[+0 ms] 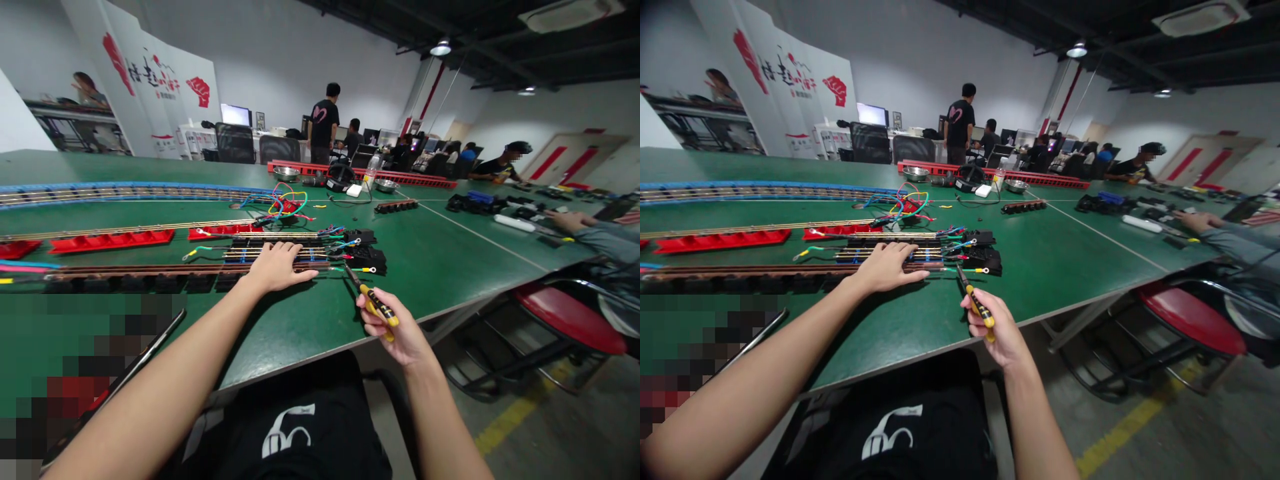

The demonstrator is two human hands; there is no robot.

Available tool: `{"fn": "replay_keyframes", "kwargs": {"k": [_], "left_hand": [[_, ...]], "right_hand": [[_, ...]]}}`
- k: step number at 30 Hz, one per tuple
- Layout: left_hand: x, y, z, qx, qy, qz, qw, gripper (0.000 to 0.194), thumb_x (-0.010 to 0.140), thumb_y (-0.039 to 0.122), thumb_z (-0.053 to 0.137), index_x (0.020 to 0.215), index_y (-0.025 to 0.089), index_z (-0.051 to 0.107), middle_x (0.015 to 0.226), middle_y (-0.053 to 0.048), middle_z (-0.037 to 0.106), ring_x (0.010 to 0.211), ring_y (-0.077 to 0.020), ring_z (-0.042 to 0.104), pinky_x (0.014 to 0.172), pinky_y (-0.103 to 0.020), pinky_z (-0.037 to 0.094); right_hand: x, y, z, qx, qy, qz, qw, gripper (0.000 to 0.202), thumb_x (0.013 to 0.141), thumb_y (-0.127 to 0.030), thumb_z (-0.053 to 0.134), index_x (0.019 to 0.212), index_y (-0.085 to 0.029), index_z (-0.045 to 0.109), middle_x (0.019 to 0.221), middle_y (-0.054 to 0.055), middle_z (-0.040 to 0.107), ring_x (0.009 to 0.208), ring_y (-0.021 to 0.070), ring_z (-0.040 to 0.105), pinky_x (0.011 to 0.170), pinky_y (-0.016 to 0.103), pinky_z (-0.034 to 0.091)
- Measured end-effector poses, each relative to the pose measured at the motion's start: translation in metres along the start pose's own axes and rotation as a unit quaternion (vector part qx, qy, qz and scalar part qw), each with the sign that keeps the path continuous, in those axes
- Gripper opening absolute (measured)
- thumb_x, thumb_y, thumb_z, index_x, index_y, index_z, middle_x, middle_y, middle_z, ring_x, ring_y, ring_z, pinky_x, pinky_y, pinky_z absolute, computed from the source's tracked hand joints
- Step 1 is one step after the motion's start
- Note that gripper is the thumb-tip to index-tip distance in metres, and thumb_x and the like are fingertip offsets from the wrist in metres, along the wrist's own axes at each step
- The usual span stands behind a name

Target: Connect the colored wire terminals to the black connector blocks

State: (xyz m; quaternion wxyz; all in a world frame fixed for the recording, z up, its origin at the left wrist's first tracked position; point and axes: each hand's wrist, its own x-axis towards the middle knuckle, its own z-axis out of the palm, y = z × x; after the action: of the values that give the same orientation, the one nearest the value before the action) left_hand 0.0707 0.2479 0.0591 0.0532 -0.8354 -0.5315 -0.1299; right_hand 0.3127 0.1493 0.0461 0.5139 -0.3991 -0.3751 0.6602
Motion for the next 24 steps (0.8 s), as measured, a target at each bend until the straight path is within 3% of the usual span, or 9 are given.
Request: {"fn": "replay_keyframes", "kwargs": {"k": [8,14,19,24], "left_hand": [[-0.002,0.000,0.001,0.021,0.000,0.007,1.000,0.082,0.084,0.075,0.033,0.138,0.015,0.048,0.137,-0.017,0.055,0.123,-0.0337,0.050,0.101,-0.049,0.034],[-0.002,0.004,0.003,0.029,0.014,-0.001,0.999,0.083,0.085,0.076,0.027,0.135,0.015,0.050,0.134,-0.017,0.057,0.120,-0.0341,0.052,0.099,-0.049,0.034],[-0.003,0.013,0.006,0.046,0.037,-0.027,0.998,0.079,0.087,0.073,0.028,0.132,0.014,0.053,0.129,-0.018,0.060,0.117,-0.0353,0.053,0.099,-0.050,0.033],[-0.003,0.017,0.007,0.037,0.035,-0.040,0.998,0.075,0.087,0.071,0.030,0.132,0.016,0.053,0.131,-0.017,0.059,0.119,-0.0351,0.052,0.101,-0.050,0.032]], "right_hand": [[-0.015,-0.008,0.001,0.010,-0.001,0.038,0.999,0.040,0.066,-0.054,0.072,0.069,-0.015,0.065,0.065,0.000,0.049,0.049,0.0047,0.021,0.040,0.017,0.013],[-0.004,-0.003,-0.003,0.006,0.016,0.019,1.000,0.039,0.064,-0.051,0.076,0.072,-0.015,0.063,0.069,-0.001,0.052,0.050,0.0044,0.028,0.041,0.018,0.018],[0.005,0.002,-0.001,-0.127,-0.010,-0.020,0.992,0.039,0.068,-0.050,0.076,0.074,-0.015,0.061,0.061,-0.005,0.042,0.050,0.0049,0.034,0.041,0.016,0.024],[0.014,0.007,-0.001,-0.246,-0.003,-0.052,0.968,0.039,0.073,-0.052,0.070,0.069,-0.019,0.051,0.055,-0.007,0.043,0.042,0.0062,0.038,0.037,0.019,0.031]]}}
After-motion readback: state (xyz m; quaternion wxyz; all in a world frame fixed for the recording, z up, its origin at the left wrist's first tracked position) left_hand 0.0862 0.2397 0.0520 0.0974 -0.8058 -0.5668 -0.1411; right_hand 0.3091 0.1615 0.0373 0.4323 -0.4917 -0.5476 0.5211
